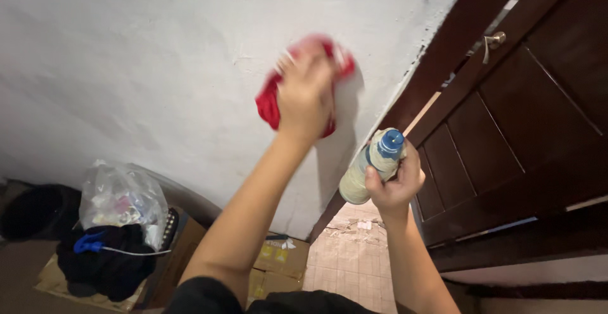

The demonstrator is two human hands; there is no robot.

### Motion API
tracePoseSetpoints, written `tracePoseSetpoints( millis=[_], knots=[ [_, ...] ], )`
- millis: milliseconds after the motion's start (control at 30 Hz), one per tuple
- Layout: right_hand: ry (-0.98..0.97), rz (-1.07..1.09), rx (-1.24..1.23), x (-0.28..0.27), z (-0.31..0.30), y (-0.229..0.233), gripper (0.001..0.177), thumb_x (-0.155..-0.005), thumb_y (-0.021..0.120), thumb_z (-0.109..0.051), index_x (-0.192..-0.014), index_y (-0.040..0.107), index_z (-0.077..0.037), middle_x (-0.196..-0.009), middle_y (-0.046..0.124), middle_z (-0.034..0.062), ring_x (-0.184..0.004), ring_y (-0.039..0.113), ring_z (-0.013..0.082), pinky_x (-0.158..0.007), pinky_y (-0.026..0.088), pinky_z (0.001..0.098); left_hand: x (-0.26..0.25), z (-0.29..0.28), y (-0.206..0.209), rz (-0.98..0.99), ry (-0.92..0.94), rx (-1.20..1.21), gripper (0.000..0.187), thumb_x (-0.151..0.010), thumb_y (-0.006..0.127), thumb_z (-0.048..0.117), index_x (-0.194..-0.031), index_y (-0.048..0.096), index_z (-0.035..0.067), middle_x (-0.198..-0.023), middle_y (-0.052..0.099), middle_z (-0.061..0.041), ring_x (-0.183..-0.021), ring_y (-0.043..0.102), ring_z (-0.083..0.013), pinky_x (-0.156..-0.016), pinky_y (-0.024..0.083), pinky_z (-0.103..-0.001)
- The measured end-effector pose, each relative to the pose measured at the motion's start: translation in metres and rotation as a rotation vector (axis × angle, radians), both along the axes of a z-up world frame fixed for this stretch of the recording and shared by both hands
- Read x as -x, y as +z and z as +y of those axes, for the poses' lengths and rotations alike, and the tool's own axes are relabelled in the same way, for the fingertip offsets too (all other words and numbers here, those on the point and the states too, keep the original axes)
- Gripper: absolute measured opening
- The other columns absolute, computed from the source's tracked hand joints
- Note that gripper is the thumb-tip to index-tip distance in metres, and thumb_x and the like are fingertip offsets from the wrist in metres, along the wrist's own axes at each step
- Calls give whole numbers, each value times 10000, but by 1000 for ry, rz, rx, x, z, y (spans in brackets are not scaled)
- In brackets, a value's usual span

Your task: The person wipes a white wall with a red cloth while holding a bottle in the other hand. The person repeatedly applies the cloth to the wall surface in a scrubbing motion, moving across different sections of the wall.

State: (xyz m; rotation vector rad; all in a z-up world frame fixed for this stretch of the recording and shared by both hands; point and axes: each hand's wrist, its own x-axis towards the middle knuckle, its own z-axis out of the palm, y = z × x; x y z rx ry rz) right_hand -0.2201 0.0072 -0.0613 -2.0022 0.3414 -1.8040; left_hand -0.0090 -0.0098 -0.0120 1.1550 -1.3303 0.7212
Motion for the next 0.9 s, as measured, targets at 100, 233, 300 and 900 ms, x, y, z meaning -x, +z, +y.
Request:
tracePoseSetpoints(
  millis=[100, 233, 300, 900],
  knots=[
    [6, -6, -32, 8, 2, 1, 584, -876, 709, -77, -1386, 491, 107, -1171, 694, 177, -1070, 707, 206, -999, 577, 333, 34, 30, -69, -225, -21, -125, 196, -810, 644, 105, -999, 692, 125, -1132, 666, -110, -973, 679, -388, -738, 489, -502],
    [-73, 20, 66, 16, -3, 5, 570, -862, 695, -91, -1367, 508, 98, -1165, 699, 174, -1063, 708, 206, -999, 574, 333, 33, 32, -70, -232, -61, -172, 159, -843, 655, 97, -997, 682, 127, -1095, 686, -69, -863, 664, -306, -771, 524, -451],
    [-119, 50, 80, 19, -2, 4, 584, -847, 712, -99, -1355, 505, 103, -1151, 691, 174, -1041, 701, 199, -971, 570, 322, 29, 15, -32, -186, 28, -103, 131, -871, 674, 62, -993, 687, 111, -1053, 663, -63, -953, 689, -286, -824, 538, -443],
    [10, 28, -31, 28, -1, -7, 561, -889, 697, -31, -1395, 490, 97, -1190, 690, 149, -1067, 692, 175, -1010, 567, 314, 47, 11, -21, 9, -81, 22, 240, -887, 695, 3, -1099, 712, 113, -1185, 670, -51, -916, 681, -272, -765, 549, -394]
  ],
)
